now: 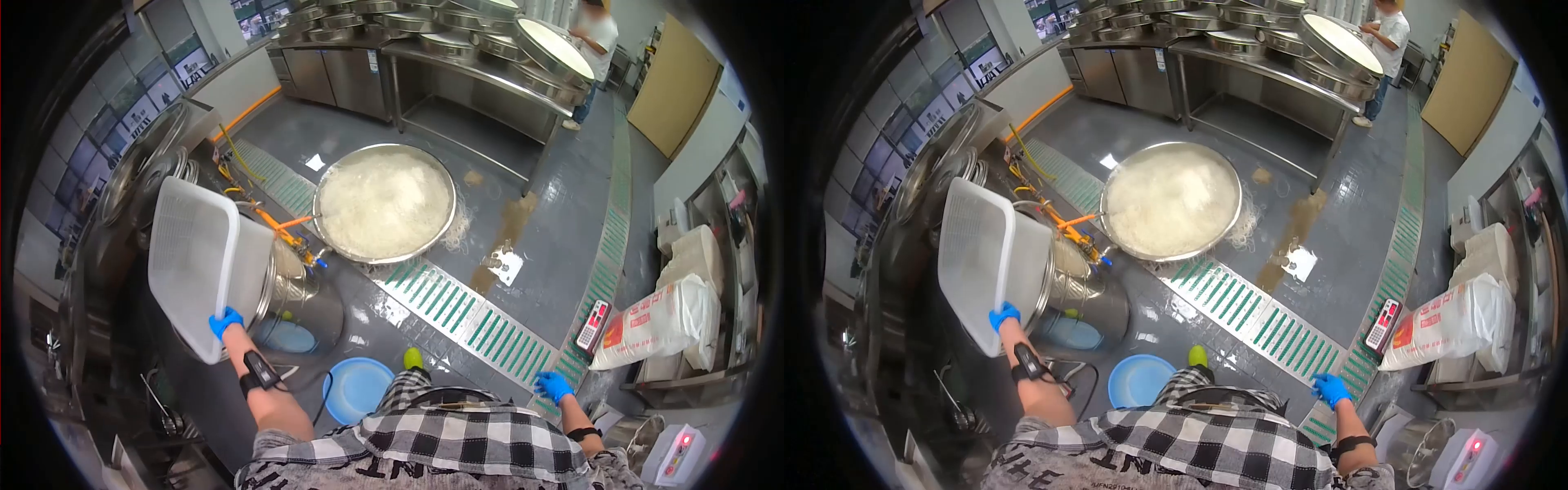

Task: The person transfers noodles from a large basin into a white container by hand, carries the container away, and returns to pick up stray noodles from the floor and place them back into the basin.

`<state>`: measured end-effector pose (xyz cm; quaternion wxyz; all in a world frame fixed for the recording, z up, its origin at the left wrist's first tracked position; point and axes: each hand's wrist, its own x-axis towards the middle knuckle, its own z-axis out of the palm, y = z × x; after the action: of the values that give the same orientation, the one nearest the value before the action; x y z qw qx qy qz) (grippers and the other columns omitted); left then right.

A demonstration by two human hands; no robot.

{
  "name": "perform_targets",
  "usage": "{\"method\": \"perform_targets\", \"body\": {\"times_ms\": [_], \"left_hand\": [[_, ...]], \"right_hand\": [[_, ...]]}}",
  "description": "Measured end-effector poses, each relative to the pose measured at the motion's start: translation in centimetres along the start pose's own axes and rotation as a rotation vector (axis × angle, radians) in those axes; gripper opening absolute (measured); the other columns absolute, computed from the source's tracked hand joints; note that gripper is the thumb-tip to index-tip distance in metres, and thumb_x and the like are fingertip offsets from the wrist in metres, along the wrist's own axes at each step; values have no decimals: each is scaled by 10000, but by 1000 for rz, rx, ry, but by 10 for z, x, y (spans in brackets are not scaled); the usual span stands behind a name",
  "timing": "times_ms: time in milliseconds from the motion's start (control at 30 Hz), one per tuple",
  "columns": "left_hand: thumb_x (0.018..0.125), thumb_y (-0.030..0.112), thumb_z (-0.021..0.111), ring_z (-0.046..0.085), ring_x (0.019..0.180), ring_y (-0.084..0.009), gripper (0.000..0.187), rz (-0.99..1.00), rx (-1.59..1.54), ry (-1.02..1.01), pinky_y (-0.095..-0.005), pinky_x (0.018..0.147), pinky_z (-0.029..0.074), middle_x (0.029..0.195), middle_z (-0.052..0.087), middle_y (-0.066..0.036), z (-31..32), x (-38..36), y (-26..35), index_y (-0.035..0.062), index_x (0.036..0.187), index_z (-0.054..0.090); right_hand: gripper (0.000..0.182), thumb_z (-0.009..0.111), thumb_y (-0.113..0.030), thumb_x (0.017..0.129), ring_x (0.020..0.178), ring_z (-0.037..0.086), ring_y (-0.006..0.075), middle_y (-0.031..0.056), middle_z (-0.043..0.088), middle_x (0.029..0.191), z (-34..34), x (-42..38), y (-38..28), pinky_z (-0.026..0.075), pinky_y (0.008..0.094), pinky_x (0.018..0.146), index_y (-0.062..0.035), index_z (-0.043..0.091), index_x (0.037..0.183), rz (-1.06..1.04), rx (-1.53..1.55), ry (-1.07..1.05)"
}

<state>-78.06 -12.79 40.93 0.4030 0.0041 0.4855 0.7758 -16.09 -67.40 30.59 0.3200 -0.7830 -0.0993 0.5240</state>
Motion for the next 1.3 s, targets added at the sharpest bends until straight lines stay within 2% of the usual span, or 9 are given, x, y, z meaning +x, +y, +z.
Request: {"method": "perform_targets", "body": {"times_ms": [100, 167, 233, 267, 400, 500, 633, 833, 1300], "left_hand": [[652, 82, 504, 365, 424, -121, 156, 786, 1587, 34, -329, 385, 303, 475, 429, -23, 15, -68, 57, 2, 530, 448], [666, 103, 519, 385, 449, -127, 176, 925, 1476, 40, -315, 429, 338, 497, 441, -37, 21, -68, 88, -4, 570, 419], [683, 166, 542, 478, 617, -203, 150, 245, 35, -436, -320, 653, 405, 651, 502, -62, 11, 6, 120, 33, 713, 480], [683, 189, 550, 497, 669, -221, 149, 132, -189, -236, -341, 703, 412, 686, 508, -68, 29, -23, 130, 57, 727, 497], [648, 193, 604, 499, 808, -243, 355, 110, 36, -210, -358, 779, 402, 896, 517, -124, 82, -105, 154, 11, 932, 492], [649, 145, 598, 510, 824, -240, 362, 105, 53, -425, -352, 781, 411, 908, 526, -119, 136, -165, 135, -2, 959, 481], [651, 96, 574, 519, 812, -235, 363, -28, 155, -587, -347, 761, 424, 881, 532, -114, 211, -208, 60, -10, 984, 472], [654, 57, 551, 491, 886, -259, 417, -403, 221, -600, -352, 821, 389, 953, 515, -120, 297, -225, -152, 1, 1050, 435], [703, 82, 501, 412, 1034, -292, 409, -1295, 20, -196, -437, 888, 320, 1090, 457, -131, 230, -111, -573, 61, 1103, 416]], "right_hand": [[269, 452, -180, 778, 645, 566, 161, 71, 572, 782, -3, 3, -3, 441, 272, 530, -71, 503, 1018, 145, -54, -13], [251, 442, -199, 777, 643, 576, 178, 83, 574, 793, -2, 12, -15, 448, 295, 519, -57, 507, 973, 246, -6, -21], [244, 442, -204, 772, 641, 576, 178, 92, 576, 795, 3, 22, -39, 450, 300, 520, -51, 517, 946, 282, -66, -20], [239, 442, -209, 767, 639, 576, 178, 102, 578, 796, 3, 31, -56, 452, 305, 522, -44, 526, 919, 308, -134, -15], [291, 459, -225, 733, 677, 571, 212, 138, 583, 790, 28, 114, -140, 444, 292, 615, 12, 538, 881, -153, -376, 30], [404, 479, -209, 784, 798, 539, 144, 77, 547, 955, 98, 81, -328, 427, 265, 682, -61, 424, 1156, -378, -86, -269], [666, 459, -368, 807, 1026, 440, 226, 118, 362, 1194, 175, 87, -461, 405, 391, 785, -143, 77, 1304, -445, 218, -1007], [412, 532, -86, 661, 763, 519, 188, 94, 509, 903, 186, 180, -527, 459, 290, 655, -12, 420, 1051, -553, 661, -137], [442, 538, -30, 614, 706, 548, 201, 150, 557, 848, 192, 475, -653, 439, 302, 604, 65, 434, 1033, -640, -6, 61]]}}
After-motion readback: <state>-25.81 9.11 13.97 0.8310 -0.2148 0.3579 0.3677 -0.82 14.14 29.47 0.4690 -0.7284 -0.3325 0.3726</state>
